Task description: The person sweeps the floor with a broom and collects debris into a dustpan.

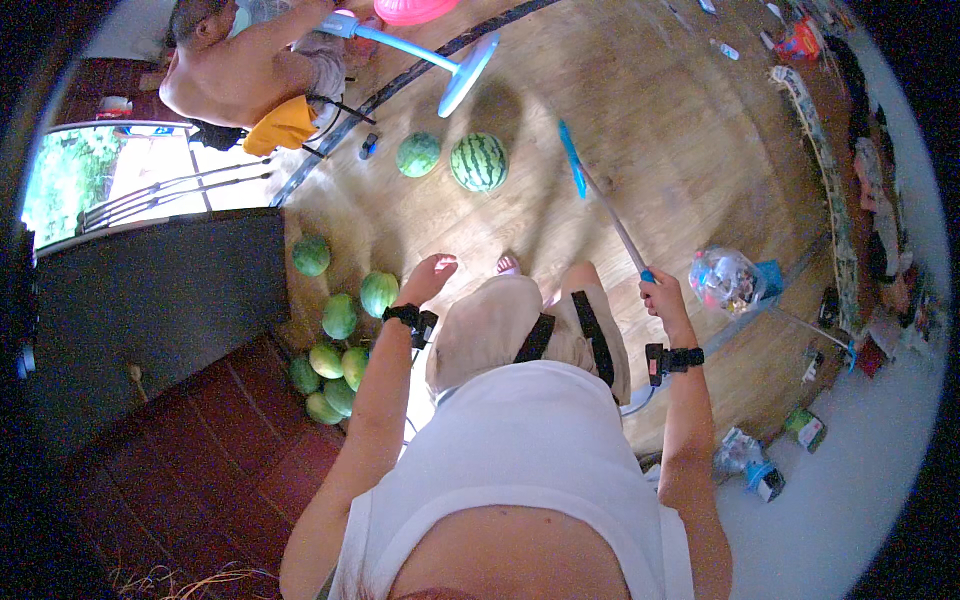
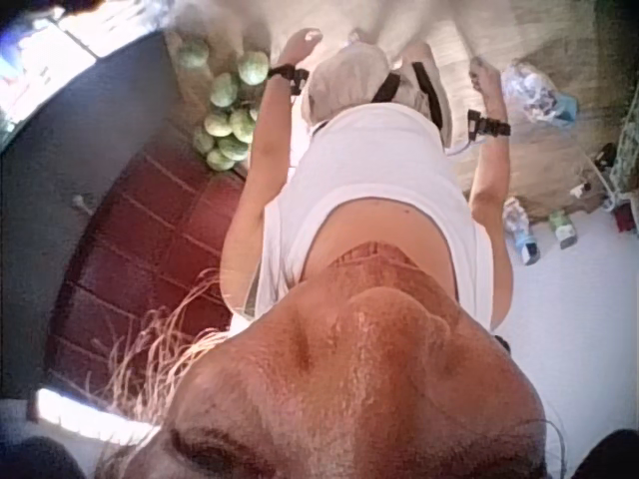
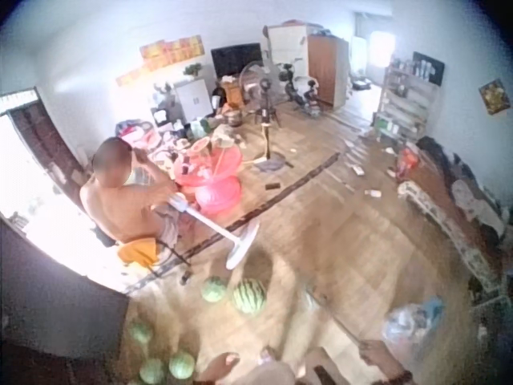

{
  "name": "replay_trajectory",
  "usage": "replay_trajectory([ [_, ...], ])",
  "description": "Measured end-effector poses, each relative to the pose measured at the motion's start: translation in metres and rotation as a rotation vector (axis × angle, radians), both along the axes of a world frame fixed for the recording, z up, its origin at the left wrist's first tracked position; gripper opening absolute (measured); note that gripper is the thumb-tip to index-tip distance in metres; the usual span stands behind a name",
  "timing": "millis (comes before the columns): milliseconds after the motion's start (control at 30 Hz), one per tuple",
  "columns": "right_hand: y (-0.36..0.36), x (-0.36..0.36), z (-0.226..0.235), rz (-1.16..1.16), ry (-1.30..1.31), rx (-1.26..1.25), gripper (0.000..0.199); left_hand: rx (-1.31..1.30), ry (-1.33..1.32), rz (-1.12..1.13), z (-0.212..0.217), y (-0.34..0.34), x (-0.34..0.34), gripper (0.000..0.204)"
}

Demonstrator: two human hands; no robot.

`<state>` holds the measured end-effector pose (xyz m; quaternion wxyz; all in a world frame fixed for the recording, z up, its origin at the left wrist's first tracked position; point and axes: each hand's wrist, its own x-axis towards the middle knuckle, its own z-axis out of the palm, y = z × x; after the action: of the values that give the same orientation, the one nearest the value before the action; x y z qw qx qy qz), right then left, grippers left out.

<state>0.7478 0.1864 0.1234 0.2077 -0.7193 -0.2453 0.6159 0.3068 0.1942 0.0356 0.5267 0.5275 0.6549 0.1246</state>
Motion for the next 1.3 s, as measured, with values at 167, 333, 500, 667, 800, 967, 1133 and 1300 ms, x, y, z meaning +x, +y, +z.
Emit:
replay_trajectory([
  [167, 0.029, -0.009, -0.003, 0.061, -0.065, 0.012, 0.026, -0.03, 0.049, -0.064, 0.006, 0.049, 0.015, 0.034],
  [333, 0.09, 0.004, -0.018, 0.174, 0.009, 0.017, 0.029, 0.042, 0.01, -0.015, 0.004, 0.097, 0.047, 0.033],
  [500, 0.148, 0.014, -0.03, 0.296, 0.046, -0.007, 0.025, 0.11, -0.046, 0.047, 0.012, 0.134, 0.082, 0.033],
  [667, 0.187, 0.021, -0.03, 0.332, 0.065, 0.01, 0.015, 0.105, -0.129, 0.17, 0.017, 0.165, 0.095, 0.033],
  [800, 0.218, 0.031, -0.052, 0.472, -0.015, 0.042, 0.015, 0.125, -0.033, 0.151, 0.013, 0.19, 0.095, 0.034],
  [967, 0.246, 0.031, -0.079, 0.767, -0.296, 0.252, 0.024, 0.132, 0.144, 0.069, -0.028, 0.23, 0.079, 0.034],
  [1133, 0.259, 0.032, -0.07, 0.784, -0.307, 0.295, 0.028, 0.078, 0.26, 0.038, -0.067, 0.264, 0.08, 0.035],
  [1300, 0.239, 0.031, -0.074, 0.812, -0.459, 0.236, 0.05, 0.167, 0.288, 0.021, -0.128, 0.306, 0.104, 0.039],
])
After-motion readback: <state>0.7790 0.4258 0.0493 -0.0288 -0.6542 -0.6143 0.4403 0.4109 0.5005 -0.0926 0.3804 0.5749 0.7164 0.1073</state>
